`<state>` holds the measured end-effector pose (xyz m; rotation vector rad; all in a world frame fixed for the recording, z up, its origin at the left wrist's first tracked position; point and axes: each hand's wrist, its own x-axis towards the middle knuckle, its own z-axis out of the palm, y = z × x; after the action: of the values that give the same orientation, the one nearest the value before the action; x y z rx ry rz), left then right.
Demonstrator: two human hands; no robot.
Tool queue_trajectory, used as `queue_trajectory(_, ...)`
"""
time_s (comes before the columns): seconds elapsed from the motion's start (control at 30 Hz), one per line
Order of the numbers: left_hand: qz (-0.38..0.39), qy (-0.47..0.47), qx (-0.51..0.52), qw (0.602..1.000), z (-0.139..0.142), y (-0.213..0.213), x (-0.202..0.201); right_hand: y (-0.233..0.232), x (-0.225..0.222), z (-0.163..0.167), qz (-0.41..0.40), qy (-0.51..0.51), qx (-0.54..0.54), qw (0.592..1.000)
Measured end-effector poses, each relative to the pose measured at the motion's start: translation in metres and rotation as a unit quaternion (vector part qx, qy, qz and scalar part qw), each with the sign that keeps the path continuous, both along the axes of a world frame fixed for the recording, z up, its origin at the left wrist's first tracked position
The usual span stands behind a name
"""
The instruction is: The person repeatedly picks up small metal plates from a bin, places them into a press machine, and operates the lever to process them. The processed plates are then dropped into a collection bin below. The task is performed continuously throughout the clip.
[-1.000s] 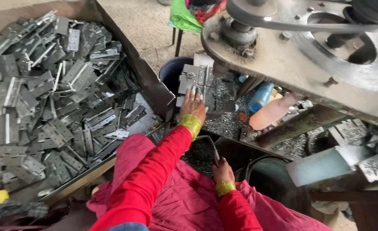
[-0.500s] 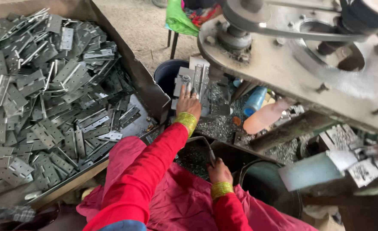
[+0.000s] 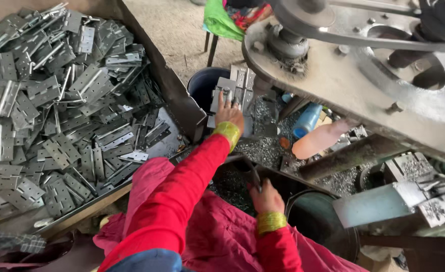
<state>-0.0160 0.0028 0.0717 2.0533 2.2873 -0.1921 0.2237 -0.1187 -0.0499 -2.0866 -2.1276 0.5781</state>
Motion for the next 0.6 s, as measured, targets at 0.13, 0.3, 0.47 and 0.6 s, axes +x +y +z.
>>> queue_trajectory(0.13,0.023,0.025,0.071,0.997,-0.01,0.024,0.005,0.004,0.004,-0.022,-0.029,0.006,-0.022,0.999)
queue_trajectory(0.3,0.031,-0.014,0.091,0.995,-0.034,0.04,0.007,-0.018,0.0,-0.068,-0.051,0.028,-0.013,0.998)
queue_trajectory(0.47,0.034,-0.007,0.116,0.993,-0.024,0.022,0.001,-0.02,-0.008,-0.004,-0.014,0.081,0.147,0.986)
queue_trajectory(0.6,-0.034,-0.034,0.139,0.989,-0.022,-0.043,0.013,-0.034,-0.025,0.074,-0.01,0.231,0.259,0.938)
